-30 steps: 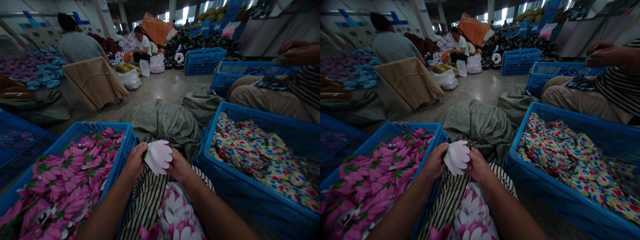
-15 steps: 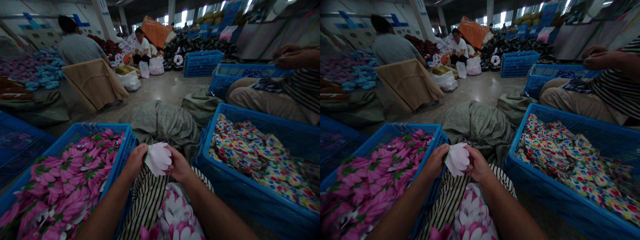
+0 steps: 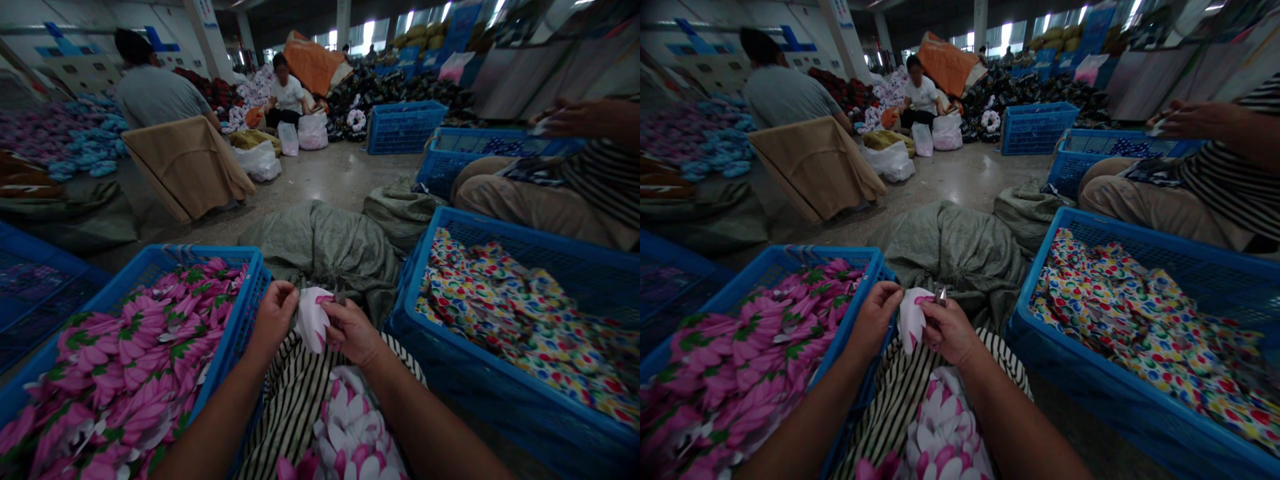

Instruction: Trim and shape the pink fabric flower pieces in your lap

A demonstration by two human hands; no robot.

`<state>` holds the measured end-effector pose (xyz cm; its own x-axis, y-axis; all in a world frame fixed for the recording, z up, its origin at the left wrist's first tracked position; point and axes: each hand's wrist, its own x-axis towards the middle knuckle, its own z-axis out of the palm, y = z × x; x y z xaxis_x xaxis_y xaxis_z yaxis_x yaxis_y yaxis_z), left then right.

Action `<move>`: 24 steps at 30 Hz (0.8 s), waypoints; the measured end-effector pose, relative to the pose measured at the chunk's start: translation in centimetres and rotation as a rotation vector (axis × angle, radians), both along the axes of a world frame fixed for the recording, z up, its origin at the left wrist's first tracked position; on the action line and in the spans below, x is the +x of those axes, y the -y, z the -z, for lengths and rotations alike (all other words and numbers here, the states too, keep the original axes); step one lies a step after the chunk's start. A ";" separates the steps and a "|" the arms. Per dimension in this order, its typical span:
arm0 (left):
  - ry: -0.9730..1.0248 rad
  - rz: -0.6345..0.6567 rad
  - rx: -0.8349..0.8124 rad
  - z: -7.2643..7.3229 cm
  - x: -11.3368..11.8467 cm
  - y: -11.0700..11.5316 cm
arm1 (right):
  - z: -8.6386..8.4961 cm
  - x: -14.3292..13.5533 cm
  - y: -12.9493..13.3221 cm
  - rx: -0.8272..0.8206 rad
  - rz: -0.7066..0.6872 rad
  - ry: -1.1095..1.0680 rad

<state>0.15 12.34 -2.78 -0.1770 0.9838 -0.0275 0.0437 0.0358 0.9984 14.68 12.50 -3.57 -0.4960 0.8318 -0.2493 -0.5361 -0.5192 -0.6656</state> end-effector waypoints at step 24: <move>-0.473 0.199 0.096 -1.1 0.8 1.8 | 0.6 -0.9 -0.1 0.133 0.157 0.208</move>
<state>0.95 10.55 -1.72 0.0423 0.9939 0.1023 0.4872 -0.1099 0.8663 13.80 12.57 -4.14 -0.3081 0.9266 -0.2154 -0.4479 -0.3410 -0.8265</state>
